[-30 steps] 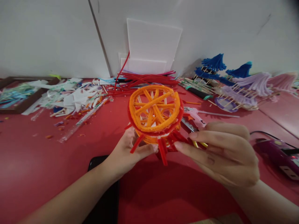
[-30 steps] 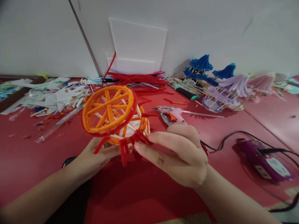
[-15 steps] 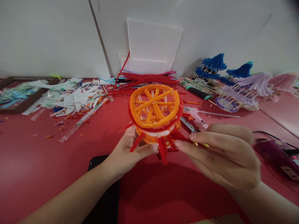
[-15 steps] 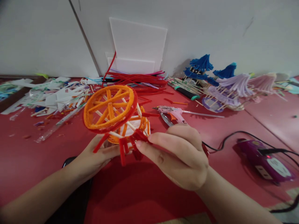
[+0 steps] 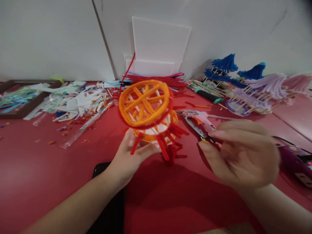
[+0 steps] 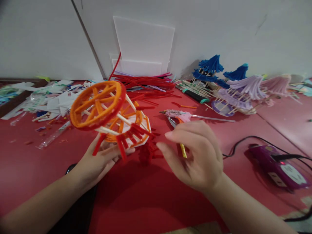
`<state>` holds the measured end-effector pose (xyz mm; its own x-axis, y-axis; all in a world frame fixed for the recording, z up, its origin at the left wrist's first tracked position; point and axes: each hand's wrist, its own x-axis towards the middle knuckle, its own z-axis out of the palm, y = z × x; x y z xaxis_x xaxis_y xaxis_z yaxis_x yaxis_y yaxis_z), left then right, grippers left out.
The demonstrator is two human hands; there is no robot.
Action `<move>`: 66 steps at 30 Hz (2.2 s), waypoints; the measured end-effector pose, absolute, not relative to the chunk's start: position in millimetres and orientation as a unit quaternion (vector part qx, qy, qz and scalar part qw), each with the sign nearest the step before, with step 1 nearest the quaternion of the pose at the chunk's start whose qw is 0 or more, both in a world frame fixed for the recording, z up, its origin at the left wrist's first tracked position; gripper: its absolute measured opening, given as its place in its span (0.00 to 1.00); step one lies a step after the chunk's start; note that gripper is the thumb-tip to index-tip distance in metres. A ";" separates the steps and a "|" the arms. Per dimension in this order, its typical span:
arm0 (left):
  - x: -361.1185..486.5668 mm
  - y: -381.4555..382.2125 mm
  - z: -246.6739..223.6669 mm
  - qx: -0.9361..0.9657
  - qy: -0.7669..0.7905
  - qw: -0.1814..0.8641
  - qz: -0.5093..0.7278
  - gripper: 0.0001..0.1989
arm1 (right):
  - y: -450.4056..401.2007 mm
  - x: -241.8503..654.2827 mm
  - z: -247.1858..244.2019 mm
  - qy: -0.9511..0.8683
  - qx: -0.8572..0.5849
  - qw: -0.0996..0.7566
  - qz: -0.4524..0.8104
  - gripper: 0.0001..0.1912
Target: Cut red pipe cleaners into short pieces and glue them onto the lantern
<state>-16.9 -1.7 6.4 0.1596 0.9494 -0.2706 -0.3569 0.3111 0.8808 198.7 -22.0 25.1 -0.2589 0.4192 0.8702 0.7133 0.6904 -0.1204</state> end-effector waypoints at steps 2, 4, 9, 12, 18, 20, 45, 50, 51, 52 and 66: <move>-15.7 -0.8 7.3 0.305 0.441 0.668 0.516 0.25 | -14.7 204.4 22.7 -0.813 -0.391 0.422 -0.086 0.07; -15.3 0.6 7.8 0.285 0.434 0.662 0.541 0.26 | -7.8 212.3 19.7 -0.864 -0.384 0.323 -0.045 0.05; -17.2 2.6 3.9 0.331 0.436 0.658 0.517 0.23 | 1.2 223.7 10.4 -0.907 -0.364 0.206 0.036 0.08; -18.6 2.7 0.7 0.347 0.435 0.656 0.510 0.22 | 1.6 216.9 4.6 -0.897 -0.401 0.162 0.093 0.06; -20.8 2.2 -3.5 0.356 0.422 0.660 0.509 0.22 | 0.7 206.8 5.9 -0.879 -0.423 0.205 0.075 0.09; -21.1 1.9 -4.3 0.350 0.419 0.660 0.517 0.22 | -1.2 206.9 9.2 -0.864 -0.410 0.291 0.025 0.09; -14.7 -1.6 7.9 0.477 0.422 0.603 0.481 0.23 | -31.4 174.5 26.8 -0.801 -0.370 0.459 -0.106 0.08; -17.7 0.5 6.6 0.426 0.385 0.685 0.449 0.22 | -27.0 184.5 25.6 -0.814 -0.347 0.446 -0.133 0.10; -17.9 0.1 7.3 0.415 0.383 0.694 0.446 0.23 | -25.8 185.9 24.6 -0.812 -0.341 0.451 -0.143 0.11; -17.9 -0.5 8.1 0.410 0.384 0.697 0.446 0.23 | -24.9 186.7 23.4 -0.808 -0.335 0.460 -0.152 0.11; -17.7 0.4 14.5 0.491 0.381 0.661 0.421 0.13 | -26.0 186.9 16.9 -0.781 -0.345 0.503 -0.132 0.09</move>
